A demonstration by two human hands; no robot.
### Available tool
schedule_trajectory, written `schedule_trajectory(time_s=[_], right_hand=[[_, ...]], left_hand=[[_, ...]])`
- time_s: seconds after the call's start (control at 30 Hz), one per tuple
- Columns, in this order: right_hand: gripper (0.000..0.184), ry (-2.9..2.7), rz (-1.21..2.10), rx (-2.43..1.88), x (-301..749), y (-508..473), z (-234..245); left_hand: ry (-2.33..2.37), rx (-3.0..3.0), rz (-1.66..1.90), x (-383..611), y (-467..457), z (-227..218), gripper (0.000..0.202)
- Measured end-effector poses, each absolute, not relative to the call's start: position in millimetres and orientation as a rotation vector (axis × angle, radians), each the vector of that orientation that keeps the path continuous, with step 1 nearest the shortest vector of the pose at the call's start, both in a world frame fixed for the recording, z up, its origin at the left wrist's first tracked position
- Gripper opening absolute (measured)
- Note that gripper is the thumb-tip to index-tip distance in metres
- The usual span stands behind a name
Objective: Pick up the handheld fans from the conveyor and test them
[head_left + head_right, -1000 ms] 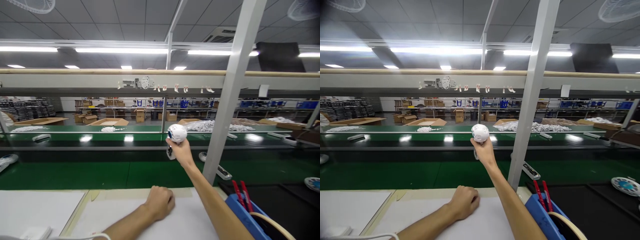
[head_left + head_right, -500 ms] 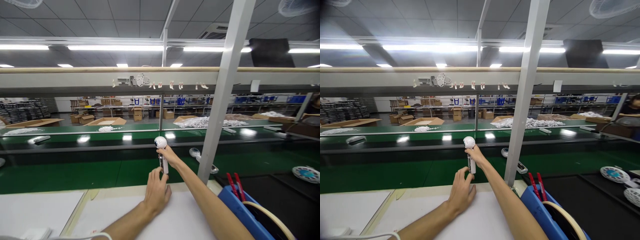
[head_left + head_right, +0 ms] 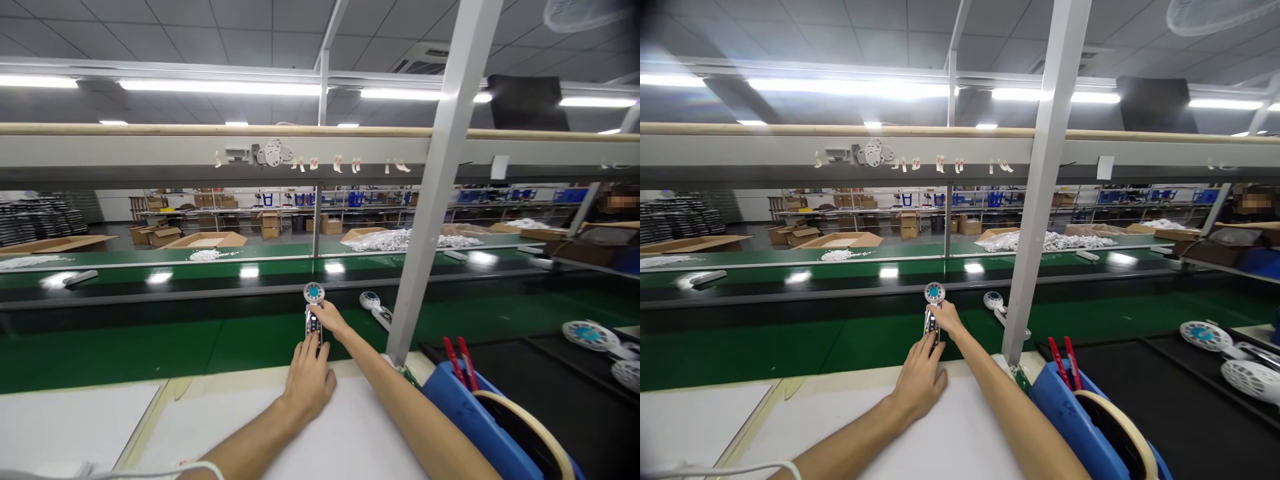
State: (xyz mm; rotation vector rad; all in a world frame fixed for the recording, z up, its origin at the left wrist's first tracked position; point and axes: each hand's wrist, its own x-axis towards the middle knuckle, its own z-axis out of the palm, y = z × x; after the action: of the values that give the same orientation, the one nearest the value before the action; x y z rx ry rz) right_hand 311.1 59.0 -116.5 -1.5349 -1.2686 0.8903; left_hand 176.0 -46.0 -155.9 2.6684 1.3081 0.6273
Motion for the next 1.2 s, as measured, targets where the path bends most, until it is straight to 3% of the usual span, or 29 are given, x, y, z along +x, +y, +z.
schedule_trajectory(time_s=[0.27,0.4,0.5,0.63,0.83,1.03,1.2], right_hand=[[0.032,-1.682,0.805,-1.696,310.4,53.5,-110.6],[0.055,-1.751,0.539,-1.876,332.4,48.9,-93.1],[0.062,-1.683,0.317,-2.086,351.8,44.4,-85.7],[0.058,-1.512,0.193,-2.357,370.7,44.4,-85.9],[0.062,-1.416,0.344,-2.545,387.0,47.8,-89.0],[0.023,-1.466,0.587,-2.52,387.6,40.7,-87.0],[0.029,-1.399,0.629,-2.303,378.2,40.7,-85.6]], left_hand=[[1.441,2.615,0.561,175.3,-47.9,-151.2,0.055],[1.52,2.617,0.58,175.8,-50.1,-153.5,0.056],[1.607,2.619,0.599,176.1,-51.7,-153.6,0.059],[1.577,2.677,0.614,175.4,-52.1,-149.5,0.059],[1.352,2.733,0.658,174.5,-48.4,-154.3,0.05],[1.292,2.709,0.597,174.3,-48.0,-157.9,0.048],[1.204,2.772,0.584,174.6,-49.9,-152.3,0.047]])
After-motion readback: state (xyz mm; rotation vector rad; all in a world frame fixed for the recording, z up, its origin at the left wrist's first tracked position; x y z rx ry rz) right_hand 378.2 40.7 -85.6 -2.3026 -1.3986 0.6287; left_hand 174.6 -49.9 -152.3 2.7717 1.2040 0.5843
